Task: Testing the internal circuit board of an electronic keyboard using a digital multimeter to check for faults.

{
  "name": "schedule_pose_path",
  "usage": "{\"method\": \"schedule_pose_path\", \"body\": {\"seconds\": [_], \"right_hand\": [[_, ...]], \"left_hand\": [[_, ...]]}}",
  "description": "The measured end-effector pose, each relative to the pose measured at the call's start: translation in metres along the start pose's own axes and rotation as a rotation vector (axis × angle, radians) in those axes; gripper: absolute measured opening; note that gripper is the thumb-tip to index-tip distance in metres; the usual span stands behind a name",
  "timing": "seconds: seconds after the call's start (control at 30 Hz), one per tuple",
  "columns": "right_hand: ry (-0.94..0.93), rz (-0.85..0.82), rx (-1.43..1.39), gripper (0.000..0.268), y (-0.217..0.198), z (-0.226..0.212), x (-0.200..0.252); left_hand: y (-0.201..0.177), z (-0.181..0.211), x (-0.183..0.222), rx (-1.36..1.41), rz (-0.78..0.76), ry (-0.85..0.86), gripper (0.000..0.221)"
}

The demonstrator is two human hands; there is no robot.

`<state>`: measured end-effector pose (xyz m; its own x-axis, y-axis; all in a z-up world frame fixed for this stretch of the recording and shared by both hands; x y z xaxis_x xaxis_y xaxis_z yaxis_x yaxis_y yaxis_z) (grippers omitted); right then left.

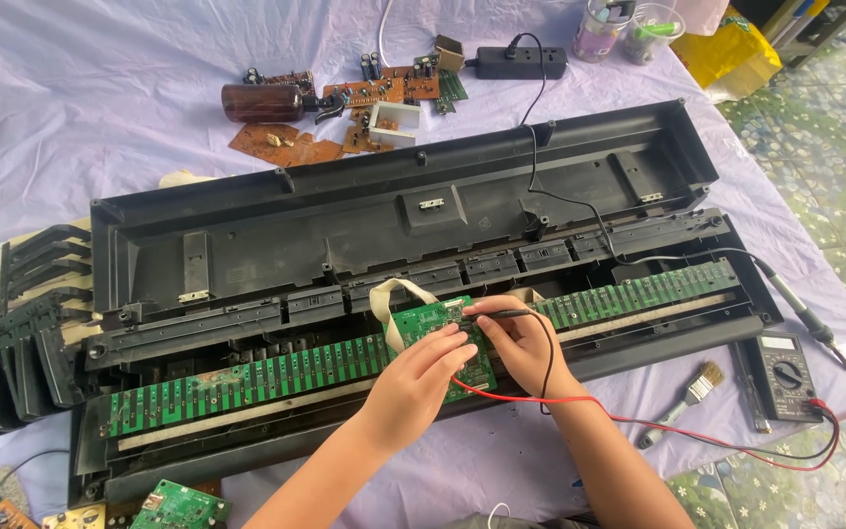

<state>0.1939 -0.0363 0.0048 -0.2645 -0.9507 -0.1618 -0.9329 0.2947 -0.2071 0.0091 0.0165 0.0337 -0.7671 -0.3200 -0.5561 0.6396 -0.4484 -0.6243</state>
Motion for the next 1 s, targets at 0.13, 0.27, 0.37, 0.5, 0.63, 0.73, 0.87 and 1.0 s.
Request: {"method": "schedule_pose_path", "body": {"seconds": [0.13, 0.27, 0.37, 0.5, 0.63, 0.73, 0.87, 1.0], "right_hand": [[-0.028, -0.038, -0.038, 0.016, -0.0001, 0.0019, 0.0017], [-0.063, -0.104, -0.011, 0.018, 0.0021, 0.0019, 0.0011], [-0.047, -0.121, 0.003, 0.019, 0.0034, -0.0006, 0.0006], [-0.06, -0.119, 0.056, 0.018, 0.0036, -0.0017, 0.0002], [-0.115, -0.118, 0.075, 0.018, 0.0042, -0.0044, -0.0006], [-0.089, -0.126, 0.04, 0.017, 0.0043, -0.0023, -0.001], [-0.126, -0.146, -0.023, 0.019, 0.0034, -0.0013, -0.0001], [-0.149, -0.173, -0.051, 0.018, 0.0028, -0.0036, -0.0003]], "left_hand": [[-0.0024, 0.0031, -0.0005, -0.062, 0.063, 0.046, 0.034], [-0.0048, 0.0037, -0.0027, -0.039, 0.06, 0.055, 0.04], [-0.0064, 0.0048, -0.0039, -0.028, 0.066, 0.059, 0.041], [-0.0066, 0.0041, -0.0048, -0.008, 0.049, 0.049, 0.045], [-0.0074, 0.0044, -0.0048, -0.007, 0.053, 0.05, 0.046], [-0.0082, 0.0054, -0.0043, -0.026, 0.061, 0.052, 0.043], [-0.0068, 0.0066, -0.0058, -0.044, 0.074, 0.04, 0.038], [-0.0044, 0.0058, -0.0066, -0.056, 0.078, 0.033, 0.037]]}}
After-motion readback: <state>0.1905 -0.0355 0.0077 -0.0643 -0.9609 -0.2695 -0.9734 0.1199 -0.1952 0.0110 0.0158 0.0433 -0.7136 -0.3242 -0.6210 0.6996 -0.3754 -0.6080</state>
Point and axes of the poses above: each hand's wrist, its own x-axis away from the middle knuckle, its own y-axis out of the palm, z = x × y, the point moved 3 cm from there along -x, towards the middle knuckle, and after that the axes turned 6 degrees about -z, right-handed, at the moved point
